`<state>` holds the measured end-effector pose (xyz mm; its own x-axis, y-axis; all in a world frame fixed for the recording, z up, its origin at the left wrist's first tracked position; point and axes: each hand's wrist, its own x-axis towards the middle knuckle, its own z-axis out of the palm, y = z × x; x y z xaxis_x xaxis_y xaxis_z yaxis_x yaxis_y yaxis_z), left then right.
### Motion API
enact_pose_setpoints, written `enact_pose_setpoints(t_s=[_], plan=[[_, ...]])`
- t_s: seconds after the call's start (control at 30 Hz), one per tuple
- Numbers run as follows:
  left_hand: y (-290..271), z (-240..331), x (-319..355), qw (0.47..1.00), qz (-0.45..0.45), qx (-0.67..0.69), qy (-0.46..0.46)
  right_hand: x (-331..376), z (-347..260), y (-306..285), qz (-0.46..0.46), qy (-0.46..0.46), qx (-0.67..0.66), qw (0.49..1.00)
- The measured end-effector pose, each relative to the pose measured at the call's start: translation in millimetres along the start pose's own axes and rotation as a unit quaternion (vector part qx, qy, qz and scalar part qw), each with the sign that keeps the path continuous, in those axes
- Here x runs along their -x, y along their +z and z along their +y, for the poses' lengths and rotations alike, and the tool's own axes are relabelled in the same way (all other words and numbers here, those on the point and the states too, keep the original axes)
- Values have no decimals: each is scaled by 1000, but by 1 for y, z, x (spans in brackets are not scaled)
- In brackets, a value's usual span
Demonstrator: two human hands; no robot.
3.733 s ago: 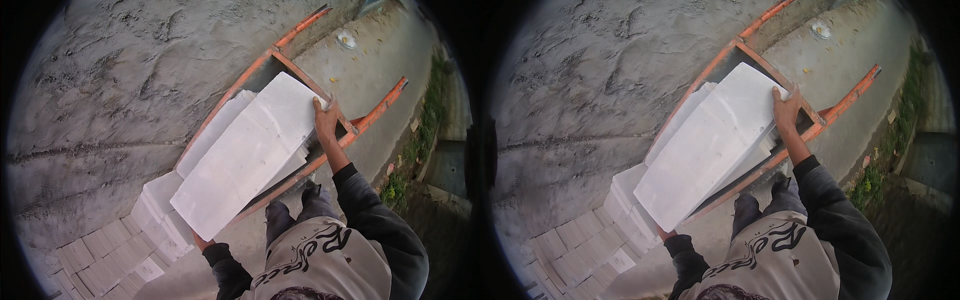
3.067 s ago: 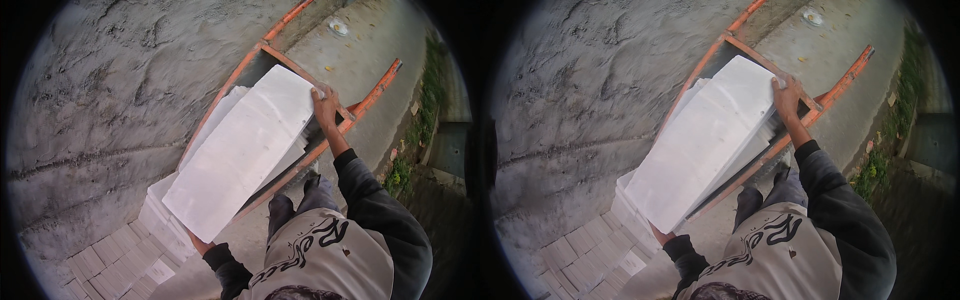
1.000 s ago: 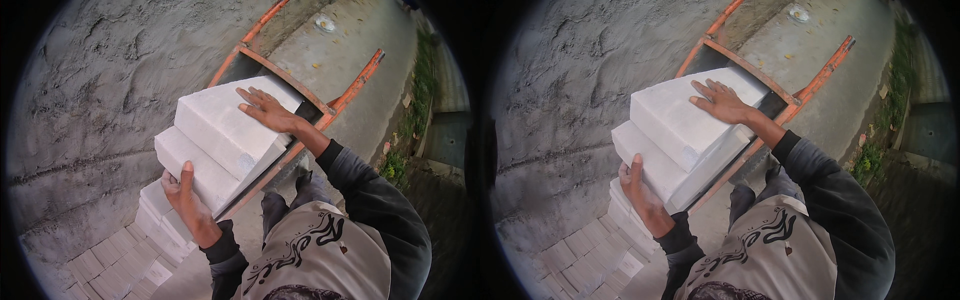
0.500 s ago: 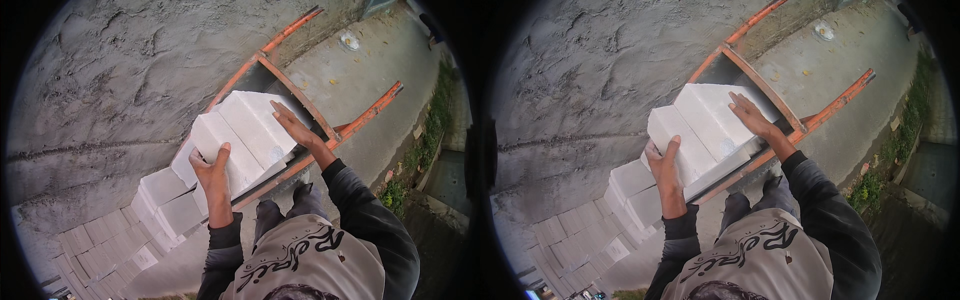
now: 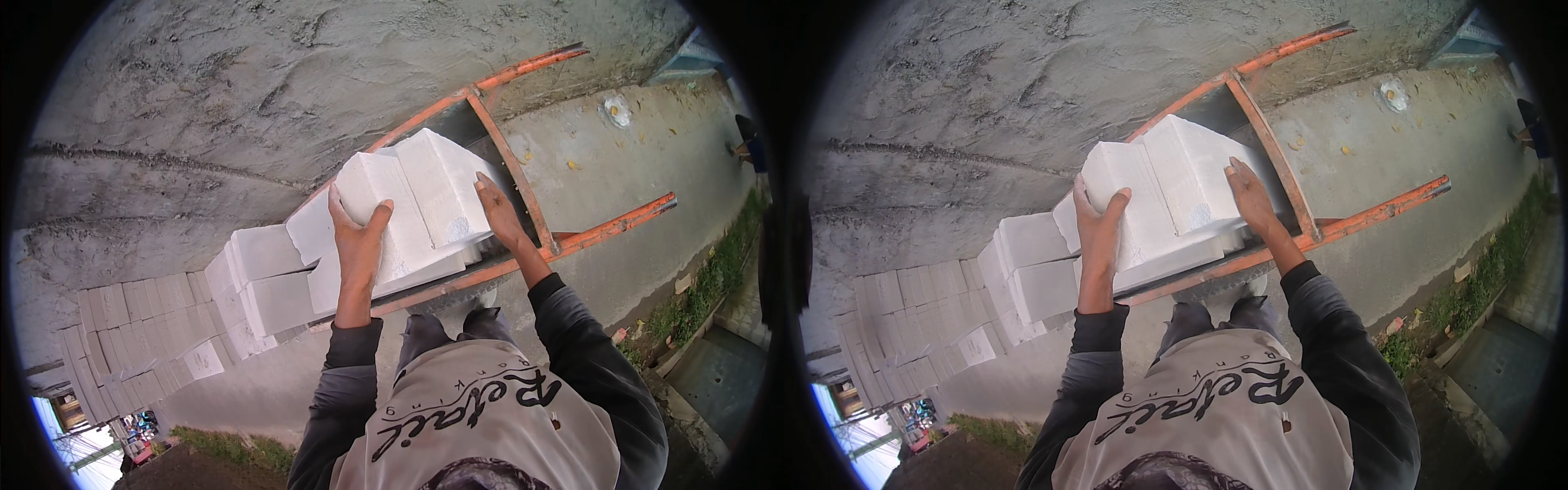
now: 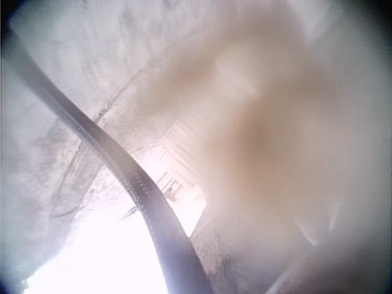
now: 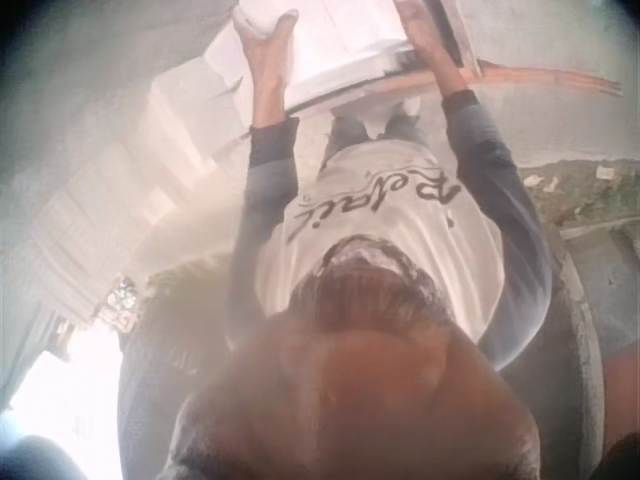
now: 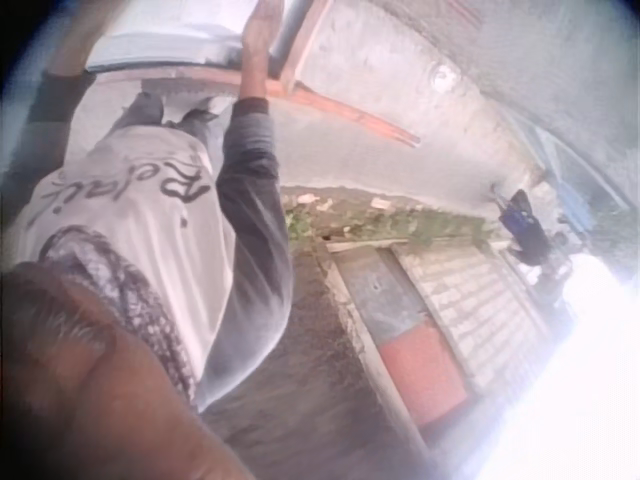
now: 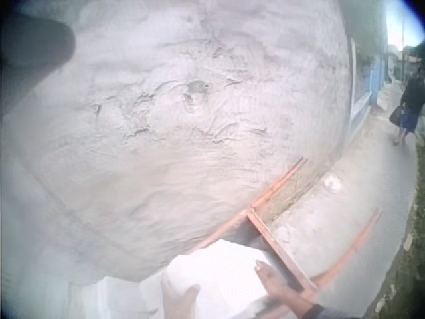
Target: The person repeatedly picks up white rectangular blocks from a stack and places them onto a red handcart. The person handles the blocks one at a time, lifting and positioning them carefully on the cart.
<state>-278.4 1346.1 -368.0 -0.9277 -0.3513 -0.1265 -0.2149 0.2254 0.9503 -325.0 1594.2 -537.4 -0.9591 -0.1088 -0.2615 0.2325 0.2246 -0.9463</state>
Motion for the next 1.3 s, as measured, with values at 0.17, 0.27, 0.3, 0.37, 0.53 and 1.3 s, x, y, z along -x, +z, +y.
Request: enact_pose_setpoints(t_s=[0.17, 0.27, 0.3, 0.37, 0.53, 1.3], plan=[[-4, -5, -2, 998, -20, 58, -5, 25, -31, 12, -9, -31, -11, 999], [-6, -4, -1, 999, -13, 31, 0, 26, -42, 12, -19, -30, -1, 999], [-8, -12, -3, 1000, -7, 17, 7, 27, -44, 13, -21, -23, 4, 999], [-9, -25, -7, 999, 9, -13, 28, 21, -48, 16, -7, -4, 21, 1000], [-10, -11, -2, 999, 11, -35, 18, -27, -99, 32, 85, -92, 82, 989], [19, -39, -24, 995, -54, -85, 16, -61, -169, -7, 28, -47, 456, 888]])
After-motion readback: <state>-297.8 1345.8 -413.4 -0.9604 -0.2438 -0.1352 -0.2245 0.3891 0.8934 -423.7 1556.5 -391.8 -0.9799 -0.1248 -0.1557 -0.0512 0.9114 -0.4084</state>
